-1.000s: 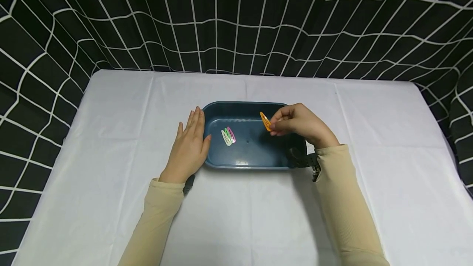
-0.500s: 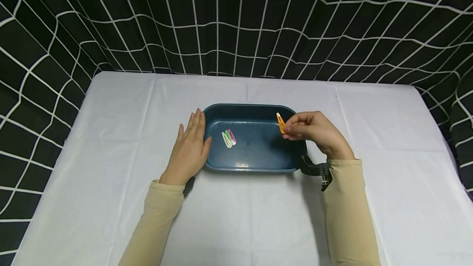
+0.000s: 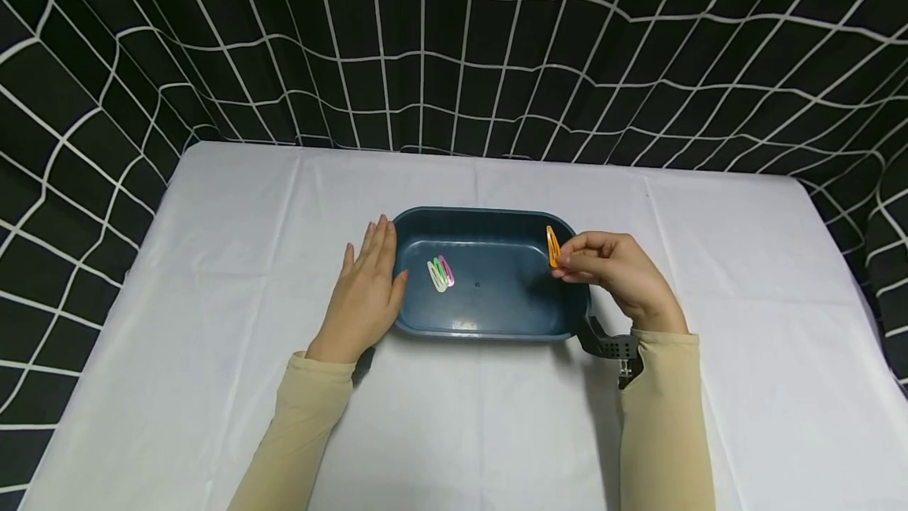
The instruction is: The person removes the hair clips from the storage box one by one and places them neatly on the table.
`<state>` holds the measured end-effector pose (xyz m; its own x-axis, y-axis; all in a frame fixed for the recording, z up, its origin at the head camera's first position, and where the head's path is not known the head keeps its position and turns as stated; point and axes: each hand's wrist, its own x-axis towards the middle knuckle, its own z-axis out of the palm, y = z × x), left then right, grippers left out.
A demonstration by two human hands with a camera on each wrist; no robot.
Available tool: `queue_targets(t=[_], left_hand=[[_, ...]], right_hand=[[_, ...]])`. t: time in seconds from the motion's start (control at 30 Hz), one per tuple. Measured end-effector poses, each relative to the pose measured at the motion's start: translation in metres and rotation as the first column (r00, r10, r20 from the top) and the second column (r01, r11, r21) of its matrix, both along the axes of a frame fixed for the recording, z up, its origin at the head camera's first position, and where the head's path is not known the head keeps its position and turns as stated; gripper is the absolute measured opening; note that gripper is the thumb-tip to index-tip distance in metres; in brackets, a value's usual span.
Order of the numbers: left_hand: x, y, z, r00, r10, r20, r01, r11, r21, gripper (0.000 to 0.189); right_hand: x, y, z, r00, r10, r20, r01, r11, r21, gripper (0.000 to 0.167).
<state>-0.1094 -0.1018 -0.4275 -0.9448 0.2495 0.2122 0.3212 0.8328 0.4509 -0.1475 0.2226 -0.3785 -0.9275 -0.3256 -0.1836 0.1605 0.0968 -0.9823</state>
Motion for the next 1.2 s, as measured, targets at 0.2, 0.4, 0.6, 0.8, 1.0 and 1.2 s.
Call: queue_targets(t=[0.2,0.4,0.6,0.8,1.0,1.2], left_hand=[[0.000,0.000,0.001,1.000,0.002,-0.022,-0.003,1.000,-0.015,0.061],[0.000,0.002,-0.001,1.000,-0.006,-0.012,0.006,1.000,-0.025,0.062],[0.000,0.000,0.001,1.000,0.001,0.018,0.000,1.000,-0.029,0.062],[0.002,-0.001,0.002,1.000,0.006,0.030,-0.005,1.000,-0.031,0.062],[0.002,0.000,0.002,1.000,-0.001,0.024,0.002,1.000,-0.027,0.062],[0.002,0.000,0.002,1.000,-0.003,0.022,0.003,1.000,-0.018,0.063]], right_hand=[[0.003,0.000,-0.001,1.000,-0.024,-0.011,0.024,0.999,-0.035,0.009],[0.008,0.004,-0.006,0.998,-0.054,-0.026,0.051,0.993,-0.108,0.015],[0.008,0.005,-0.009,0.998,-0.051,-0.032,0.045,0.985,-0.164,0.019],[0.009,0.005,-0.007,0.997,-0.064,-0.031,0.058,0.982,-0.179,0.021],[0.011,0.009,-0.006,0.996,-0.088,-0.024,0.081,0.977,-0.198,0.022],[0.011,0.015,-0.008,0.994,-0.102,-0.036,0.091,0.969,-0.231,0.025]])
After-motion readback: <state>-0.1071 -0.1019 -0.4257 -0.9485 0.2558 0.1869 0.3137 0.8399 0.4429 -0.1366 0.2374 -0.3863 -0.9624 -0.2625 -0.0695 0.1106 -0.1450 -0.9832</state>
